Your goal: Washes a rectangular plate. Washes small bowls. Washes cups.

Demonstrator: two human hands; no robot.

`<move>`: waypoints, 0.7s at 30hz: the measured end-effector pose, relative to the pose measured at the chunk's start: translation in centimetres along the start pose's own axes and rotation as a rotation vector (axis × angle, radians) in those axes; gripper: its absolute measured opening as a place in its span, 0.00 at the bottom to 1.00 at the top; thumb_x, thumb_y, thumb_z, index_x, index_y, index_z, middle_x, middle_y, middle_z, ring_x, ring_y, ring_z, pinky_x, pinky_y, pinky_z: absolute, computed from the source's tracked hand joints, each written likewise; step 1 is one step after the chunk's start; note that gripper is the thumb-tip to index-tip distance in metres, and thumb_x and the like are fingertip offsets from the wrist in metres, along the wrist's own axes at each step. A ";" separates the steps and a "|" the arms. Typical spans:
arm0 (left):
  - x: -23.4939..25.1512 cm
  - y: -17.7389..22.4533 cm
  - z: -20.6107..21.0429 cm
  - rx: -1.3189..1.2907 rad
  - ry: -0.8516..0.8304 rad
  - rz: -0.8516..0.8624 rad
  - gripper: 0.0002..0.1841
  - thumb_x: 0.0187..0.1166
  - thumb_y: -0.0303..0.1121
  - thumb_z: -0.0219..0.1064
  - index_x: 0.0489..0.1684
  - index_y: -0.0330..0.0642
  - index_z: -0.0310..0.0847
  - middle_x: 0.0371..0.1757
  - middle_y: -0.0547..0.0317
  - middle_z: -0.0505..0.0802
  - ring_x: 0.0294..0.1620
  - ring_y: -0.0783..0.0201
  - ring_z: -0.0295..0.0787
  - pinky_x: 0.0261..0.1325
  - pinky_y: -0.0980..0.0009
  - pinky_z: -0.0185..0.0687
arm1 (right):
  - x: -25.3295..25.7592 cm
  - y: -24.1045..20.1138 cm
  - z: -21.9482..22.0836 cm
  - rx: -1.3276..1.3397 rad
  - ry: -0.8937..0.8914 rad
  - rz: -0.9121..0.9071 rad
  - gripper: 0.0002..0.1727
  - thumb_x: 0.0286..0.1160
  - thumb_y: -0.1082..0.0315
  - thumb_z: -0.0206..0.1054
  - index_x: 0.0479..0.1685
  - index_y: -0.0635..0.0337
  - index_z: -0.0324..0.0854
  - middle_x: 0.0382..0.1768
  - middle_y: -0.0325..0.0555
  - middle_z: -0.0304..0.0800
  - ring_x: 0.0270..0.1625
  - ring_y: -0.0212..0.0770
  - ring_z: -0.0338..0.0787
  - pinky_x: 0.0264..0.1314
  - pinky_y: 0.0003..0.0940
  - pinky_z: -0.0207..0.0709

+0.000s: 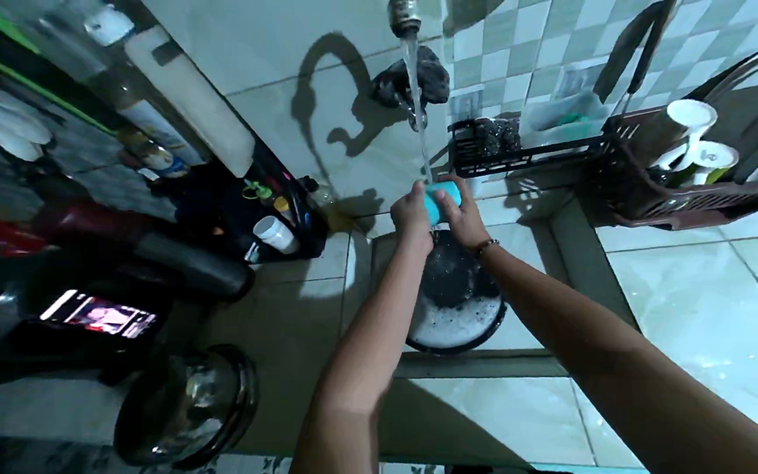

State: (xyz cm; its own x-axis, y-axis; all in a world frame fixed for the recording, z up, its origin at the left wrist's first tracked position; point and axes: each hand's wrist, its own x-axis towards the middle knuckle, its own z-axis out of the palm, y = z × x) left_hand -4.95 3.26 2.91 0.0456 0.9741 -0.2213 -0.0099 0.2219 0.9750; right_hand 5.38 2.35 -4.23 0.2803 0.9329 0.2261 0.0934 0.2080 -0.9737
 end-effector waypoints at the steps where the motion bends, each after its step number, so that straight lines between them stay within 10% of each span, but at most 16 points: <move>1: -0.7 -0.1 -0.1 0.122 -0.028 0.119 0.26 0.94 0.46 0.52 0.60 0.26 0.81 0.57 0.35 0.89 0.61 0.49 0.86 0.69 0.49 0.80 | 0.4 -0.6 0.4 0.037 0.037 0.079 0.32 0.87 0.45 0.55 0.80 0.58 0.69 0.60 0.56 0.87 0.55 0.45 0.92 0.57 0.48 0.89; 4: -0.5 -1.8 -2.5 0.595 -0.269 0.676 0.18 0.92 0.33 0.53 0.50 0.23 0.83 0.40 0.37 0.90 0.46 0.48 0.90 0.59 0.51 0.84 | 1.4 -3.5 0.9 0.296 0.129 0.409 0.33 0.89 0.37 0.47 0.68 0.55 0.79 0.51 0.49 0.90 0.50 0.44 0.91 0.51 0.48 0.87; 7: 2.2 -2.8 -4.7 0.886 -0.433 1.128 0.14 0.87 0.31 0.61 0.37 0.26 0.85 0.31 0.42 0.92 0.41 0.47 0.94 0.75 0.46 0.76 | 1.7 -3.6 0.6 0.477 0.136 0.646 0.34 0.83 0.30 0.46 0.54 0.50 0.81 0.38 0.42 0.88 0.37 0.40 0.88 0.37 0.42 0.84; 10: 2.2 -1.7 -3.1 0.672 -0.404 0.742 0.22 0.92 0.37 0.56 0.35 0.25 0.83 0.32 0.40 0.89 0.41 0.49 0.89 0.61 0.51 0.82 | 1.0 -2.8 1.4 0.354 0.299 0.461 0.34 0.87 0.34 0.47 0.62 0.55 0.82 0.44 0.47 0.90 0.43 0.42 0.90 0.44 0.44 0.87; 13: 1.1 1.6 -0.5 0.208 -0.268 0.051 0.25 0.92 0.45 0.56 0.63 0.26 0.81 0.63 0.33 0.87 0.66 0.45 0.83 0.71 0.46 0.77 | 0.0 -0.6 1.7 -0.003 0.368 0.069 0.31 0.89 0.43 0.49 0.71 0.61 0.76 0.50 0.52 0.89 0.50 0.41 0.91 0.56 0.46 0.85; 15: 0.5 2.5 0.1 0.055 -0.190 -0.119 0.25 0.91 0.46 0.57 0.70 0.30 0.77 0.71 0.36 0.83 0.73 0.46 0.78 0.74 0.45 0.74 | -0.3 -0.2 1.5 -0.112 0.371 0.011 0.32 0.86 0.42 0.52 0.73 0.60 0.75 0.51 0.53 0.90 0.50 0.42 0.91 0.56 0.48 0.85; 17: -0.1 1.3 0.0 0.130 -0.209 0.031 0.26 0.93 0.46 0.53 0.64 0.27 0.81 0.64 0.33 0.86 0.68 0.45 0.82 0.71 0.45 0.76 | 0.2 -0.9 1.5 -0.027 0.382 0.058 0.29 0.90 0.46 0.51 0.68 0.62 0.79 0.49 0.52 0.90 0.48 0.40 0.90 0.56 0.44 0.84; 21: 1.6 -2.5 -3.1 0.746 -0.504 0.872 0.19 0.91 0.36 0.56 0.40 0.25 0.83 0.33 0.40 0.89 0.41 0.47 0.91 0.59 0.50 0.85 | 1.0 -3.0 0.9 0.449 0.372 0.464 0.29 0.87 0.39 0.51 0.55 0.56 0.83 0.41 0.44 0.90 0.43 0.38 0.89 0.47 0.42 0.85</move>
State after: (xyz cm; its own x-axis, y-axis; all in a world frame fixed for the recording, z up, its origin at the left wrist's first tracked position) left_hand -7.90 4.42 0.05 0.6866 0.6235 0.3740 0.3306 -0.7259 0.6032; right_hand 4.54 2.91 -1.12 0.5079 0.8097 -0.2939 -0.4901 -0.0089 -0.8716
